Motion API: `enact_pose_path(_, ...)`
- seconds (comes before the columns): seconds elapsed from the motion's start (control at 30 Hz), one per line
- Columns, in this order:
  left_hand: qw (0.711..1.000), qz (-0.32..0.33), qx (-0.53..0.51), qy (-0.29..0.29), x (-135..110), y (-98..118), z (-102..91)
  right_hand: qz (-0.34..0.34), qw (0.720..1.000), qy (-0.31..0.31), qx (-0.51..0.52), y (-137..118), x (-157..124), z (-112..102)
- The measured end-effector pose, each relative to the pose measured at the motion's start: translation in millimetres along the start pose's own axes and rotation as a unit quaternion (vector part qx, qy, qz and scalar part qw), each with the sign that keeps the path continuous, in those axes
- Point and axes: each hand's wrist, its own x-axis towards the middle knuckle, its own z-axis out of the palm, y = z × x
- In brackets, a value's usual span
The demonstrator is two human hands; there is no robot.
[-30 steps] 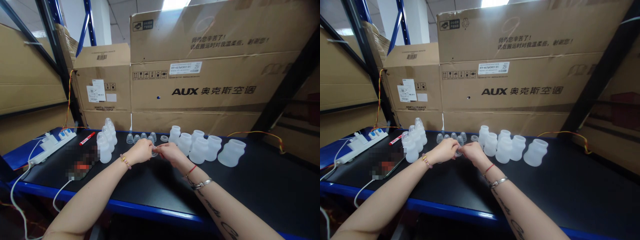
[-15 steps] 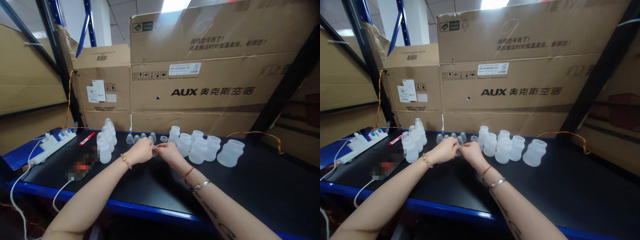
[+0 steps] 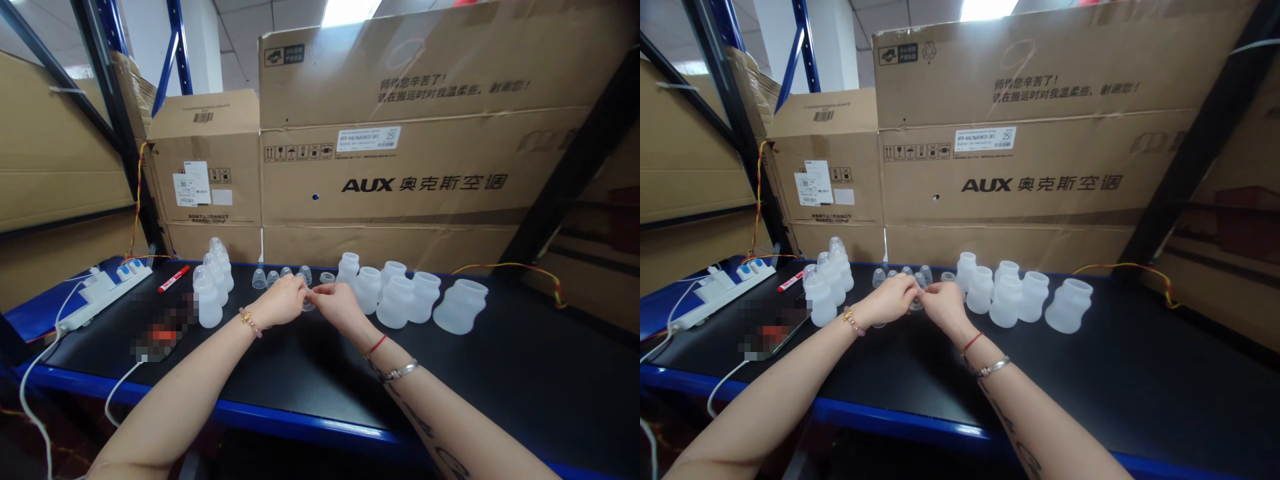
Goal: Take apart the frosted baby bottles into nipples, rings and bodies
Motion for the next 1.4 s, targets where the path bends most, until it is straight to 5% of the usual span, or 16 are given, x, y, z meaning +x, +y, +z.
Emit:
enact_pose_path(0.2,0.979,-0.071,-0.178,-0.071,3.4,-10.2,-3.0,-0.035,0.998,-0.013,0.042,5.4,8.0,-2.8)
enact_pose_path(0.33,0.986,-0.065,-0.143,-0.046,2.7,-11.8,-0.9,0.020,0.997,-0.047,0.054,-4.5,0.9,-4.7)
enact_pose_path(0.6,0.995,-0.043,-0.086,-0.019,-0.9,-2.5,-4.2,0.026,0.999,-0.047,0.011,-4.2,0.8,-4.9)
enact_pose_path(0.93,0.996,-0.034,-0.012,0.082,-4.8,8.2,0.7,-0.031,0.992,0.040,-0.120,-11.1,-11.9,0.5)
enact_pose_path(1.4,0.997,-0.008,-0.035,0.071,-1.6,2.3,-3.3,-0.058,0.980,0.071,-0.177,-10.3,-12.9,-0.8)
